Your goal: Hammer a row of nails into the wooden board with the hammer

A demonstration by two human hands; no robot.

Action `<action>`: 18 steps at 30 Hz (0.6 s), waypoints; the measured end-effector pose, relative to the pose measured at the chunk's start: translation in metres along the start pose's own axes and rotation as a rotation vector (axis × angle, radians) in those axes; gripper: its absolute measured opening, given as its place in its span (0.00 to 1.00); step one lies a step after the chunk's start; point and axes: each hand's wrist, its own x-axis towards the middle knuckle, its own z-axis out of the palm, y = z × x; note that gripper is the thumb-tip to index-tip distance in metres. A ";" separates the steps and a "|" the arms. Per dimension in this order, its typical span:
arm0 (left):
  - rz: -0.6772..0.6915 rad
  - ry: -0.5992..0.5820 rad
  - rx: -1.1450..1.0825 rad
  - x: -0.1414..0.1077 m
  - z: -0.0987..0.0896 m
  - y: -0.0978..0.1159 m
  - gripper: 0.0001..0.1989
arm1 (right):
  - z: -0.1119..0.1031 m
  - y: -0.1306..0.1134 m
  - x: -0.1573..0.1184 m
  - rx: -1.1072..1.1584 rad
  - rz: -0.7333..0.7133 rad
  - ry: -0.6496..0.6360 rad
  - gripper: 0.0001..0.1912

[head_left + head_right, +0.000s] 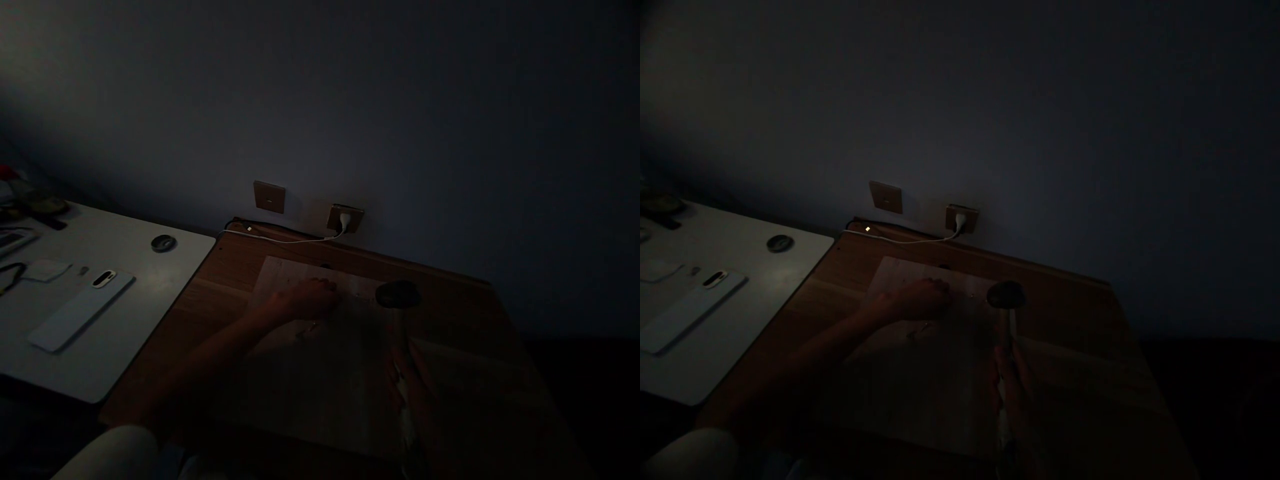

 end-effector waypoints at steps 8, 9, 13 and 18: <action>-0.001 0.044 -0.177 0.011 0.002 -0.009 0.05 | -0.004 0.005 0.001 0.020 0.063 0.018 0.38; -0.005 0.066 -0.217 0.014 0.003 -0.012 0.05 | -0.004 0.006 0.001 0.018 0.074 0.031 0.38; -0.058 0.180 -0.382 0.029 0.014 -0.026 0.08 | -0.004 0.008 -0.001 0.032 0.111 0.058 0.37; -0.167 0.299 -0.521 0.039 0.033 -0.033 0.10 | -0.006 0.018 -0.002 0.042 0.141 0.126 0.37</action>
